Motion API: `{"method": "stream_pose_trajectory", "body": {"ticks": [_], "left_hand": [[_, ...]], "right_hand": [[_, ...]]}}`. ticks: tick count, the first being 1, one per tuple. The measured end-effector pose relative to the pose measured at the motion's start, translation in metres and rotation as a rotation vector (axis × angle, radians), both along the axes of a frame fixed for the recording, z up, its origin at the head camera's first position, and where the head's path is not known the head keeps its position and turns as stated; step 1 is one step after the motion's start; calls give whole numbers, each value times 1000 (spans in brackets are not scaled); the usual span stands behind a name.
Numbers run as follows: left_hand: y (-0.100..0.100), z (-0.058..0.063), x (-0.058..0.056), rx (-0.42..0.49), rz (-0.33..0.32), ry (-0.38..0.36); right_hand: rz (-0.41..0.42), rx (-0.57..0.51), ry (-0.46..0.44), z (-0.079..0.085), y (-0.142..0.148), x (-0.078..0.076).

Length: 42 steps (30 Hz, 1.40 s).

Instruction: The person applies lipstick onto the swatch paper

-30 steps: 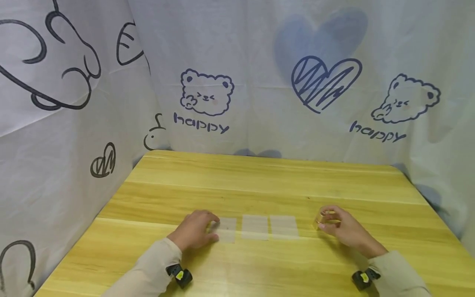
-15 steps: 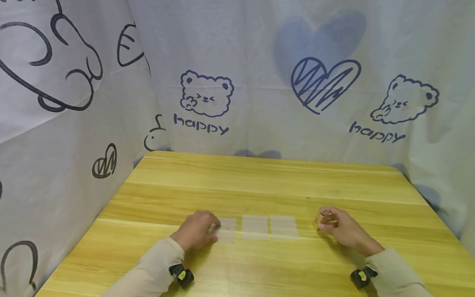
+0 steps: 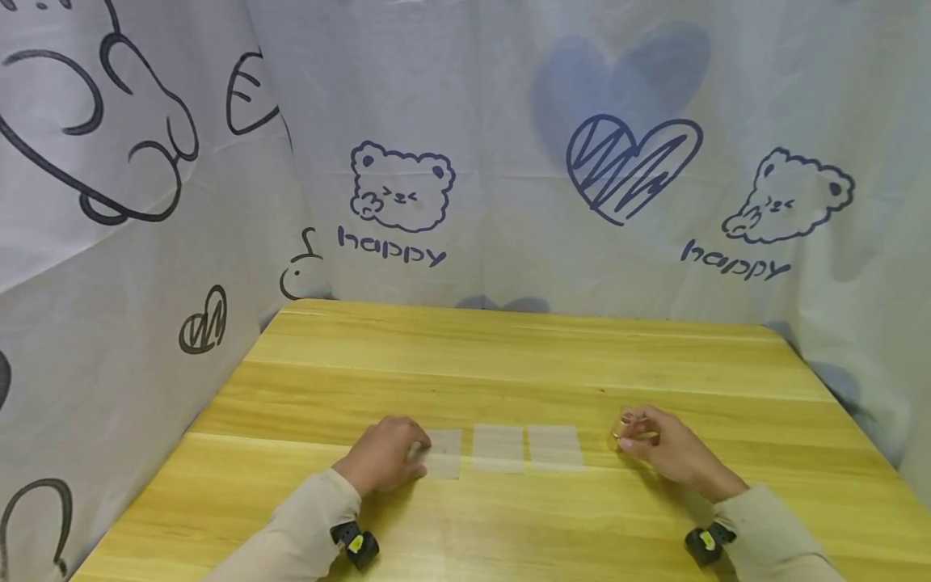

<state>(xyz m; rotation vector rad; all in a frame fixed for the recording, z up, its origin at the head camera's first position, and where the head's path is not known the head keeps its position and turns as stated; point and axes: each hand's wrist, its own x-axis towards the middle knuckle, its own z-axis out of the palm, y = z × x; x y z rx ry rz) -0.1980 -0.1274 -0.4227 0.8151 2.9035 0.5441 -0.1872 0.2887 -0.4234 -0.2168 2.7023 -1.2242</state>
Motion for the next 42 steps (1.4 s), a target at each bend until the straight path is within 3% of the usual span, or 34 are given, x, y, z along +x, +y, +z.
{"method": "stream_pose_trajectory", "body": {"ticks": [11, 17, 29, 36, 42], "left_hand": [[1, 1, 0, -19, 15, 6], [2, 2, 1, -27, 18, 8], [5, 3, 1, -31, 11, 23], [12, 12, 6, 25, -27, 0], [22, 21, 4, 57, -60, 41]], "right_hand": [[3, 21, 37, 1, -3, -2], [16, 3, 5, 8, -4, -2], [38, 25, 53, 20, -13, 2], [76, 34, 116, 24, -23, 4], [95, 41, 155, 32, -30, 6]]}}
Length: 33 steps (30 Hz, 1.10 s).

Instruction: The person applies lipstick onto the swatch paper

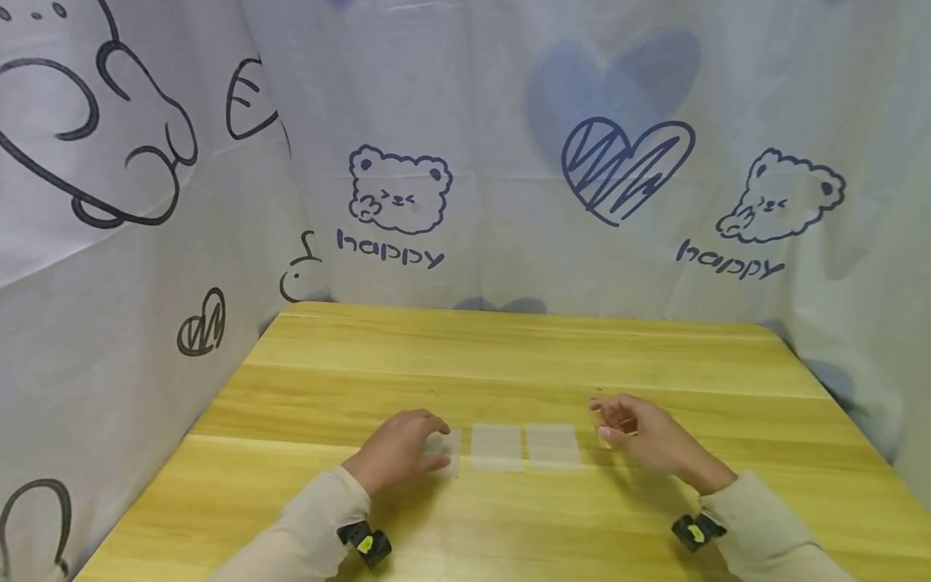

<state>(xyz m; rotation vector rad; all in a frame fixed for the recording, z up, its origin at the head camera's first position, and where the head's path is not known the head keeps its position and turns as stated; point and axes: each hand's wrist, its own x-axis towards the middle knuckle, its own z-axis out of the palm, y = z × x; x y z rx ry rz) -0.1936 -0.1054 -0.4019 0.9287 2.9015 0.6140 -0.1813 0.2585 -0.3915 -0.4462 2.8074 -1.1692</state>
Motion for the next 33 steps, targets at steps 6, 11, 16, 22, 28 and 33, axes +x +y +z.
{"method": "stream_pose_trajectory", "body": {"ticks": [6, 11, 16, 22, 28, 33], "left_hand": [[7, 7, 0, 31, -26, 10], [16, 11, -1, 50, -52, 20], [25, 11, -1, 54, -66, 14], [33, 12, 0, 59, -80, 29], [43, 13, -1, 53, -93, 22], [50, 15, -1, 44, -106, 23]], "right_hand": [[60, -8, 36, 8, -7, 1], [80, -7, 55, 10, -13, 2], [131, 12, 91, 7, -21, 2], [158, 33, 84, 3, -28, 2], [164, 36, 93, 5, -37, 5], [171, 30, 110, 4, -43, 7]]}}
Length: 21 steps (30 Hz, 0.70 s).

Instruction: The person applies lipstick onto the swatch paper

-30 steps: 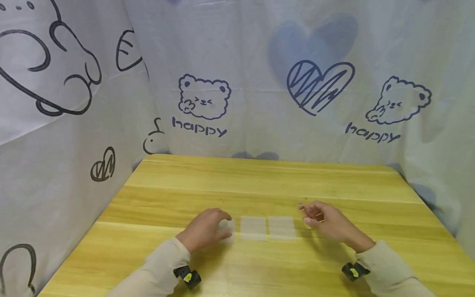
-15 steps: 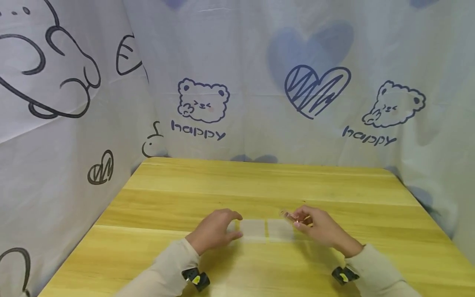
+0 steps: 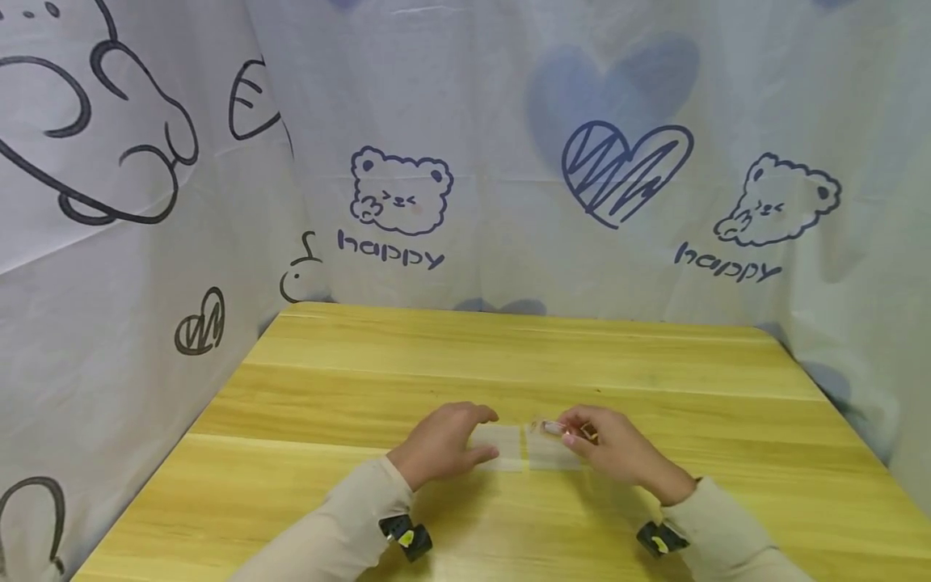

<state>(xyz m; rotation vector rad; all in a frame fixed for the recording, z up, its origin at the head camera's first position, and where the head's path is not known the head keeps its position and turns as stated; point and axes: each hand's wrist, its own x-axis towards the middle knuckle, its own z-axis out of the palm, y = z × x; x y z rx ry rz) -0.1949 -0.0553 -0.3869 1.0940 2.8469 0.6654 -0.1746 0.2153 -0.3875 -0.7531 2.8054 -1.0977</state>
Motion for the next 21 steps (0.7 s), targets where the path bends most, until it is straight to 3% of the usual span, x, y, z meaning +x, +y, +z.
{"method": "stream_pose_trajectory", "body": {"ticks": [21], "left_hand": [[19, 7, 0, -16, -31, 10]], "right_hand": [[87, -15, 97, -1, -24, 0]]}}
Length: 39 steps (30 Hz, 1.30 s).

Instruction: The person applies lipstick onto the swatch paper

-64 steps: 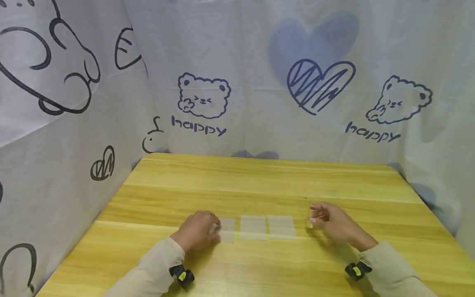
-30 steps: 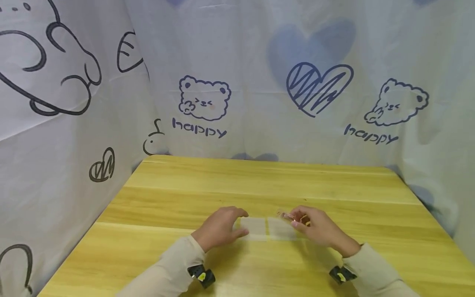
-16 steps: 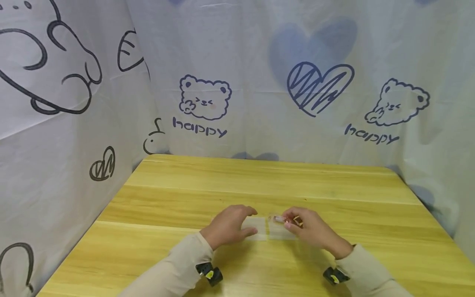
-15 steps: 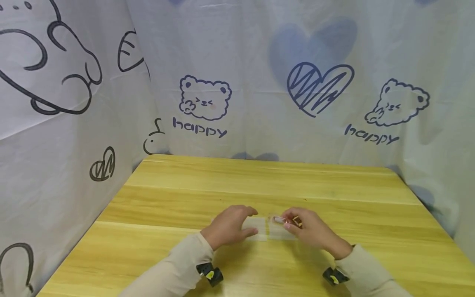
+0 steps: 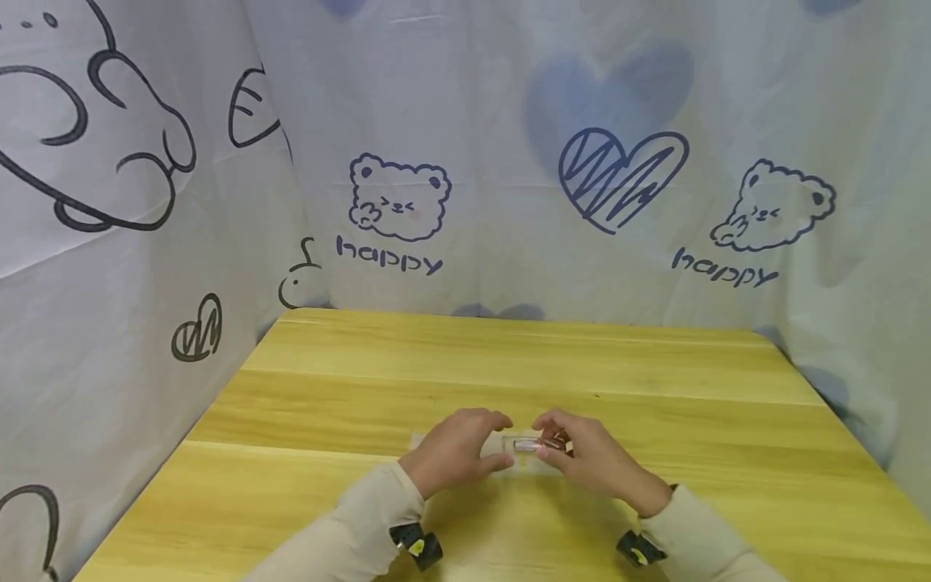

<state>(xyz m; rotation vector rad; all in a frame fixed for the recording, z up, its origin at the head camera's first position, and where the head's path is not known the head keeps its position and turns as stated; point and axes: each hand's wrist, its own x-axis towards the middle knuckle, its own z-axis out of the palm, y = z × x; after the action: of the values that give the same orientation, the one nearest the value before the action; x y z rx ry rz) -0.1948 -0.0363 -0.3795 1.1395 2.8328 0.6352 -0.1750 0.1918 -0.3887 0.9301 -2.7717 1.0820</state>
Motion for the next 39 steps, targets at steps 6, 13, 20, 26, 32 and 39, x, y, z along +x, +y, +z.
{"method": "stream_pose_trajectory", "body": {"ticks": [6, 13, 20, 26, 32, 39], "left_hand": [[1, -2, 1, 32, -29, 16], [3, -4, 1, 29, -29, 43], [5, -6, 1, 44, -42, 42], [-2, -6, 4, 66, -24, 55], [-2, -9, 3, 78, -53, 58], [-2, -8, 5, 65, -43, 33]], "right_hand": [[-6, -4, 13, 0, -7, 1], [-31, -15, -9, 3, -10, 1], [-60, -22, -25, 2, -12, 1], [-22, -46, -38, 1, -16, -1], [-22, -47, -25, -2, -13, 0], [-13, -59, -24, -3, -11, 1]]}}
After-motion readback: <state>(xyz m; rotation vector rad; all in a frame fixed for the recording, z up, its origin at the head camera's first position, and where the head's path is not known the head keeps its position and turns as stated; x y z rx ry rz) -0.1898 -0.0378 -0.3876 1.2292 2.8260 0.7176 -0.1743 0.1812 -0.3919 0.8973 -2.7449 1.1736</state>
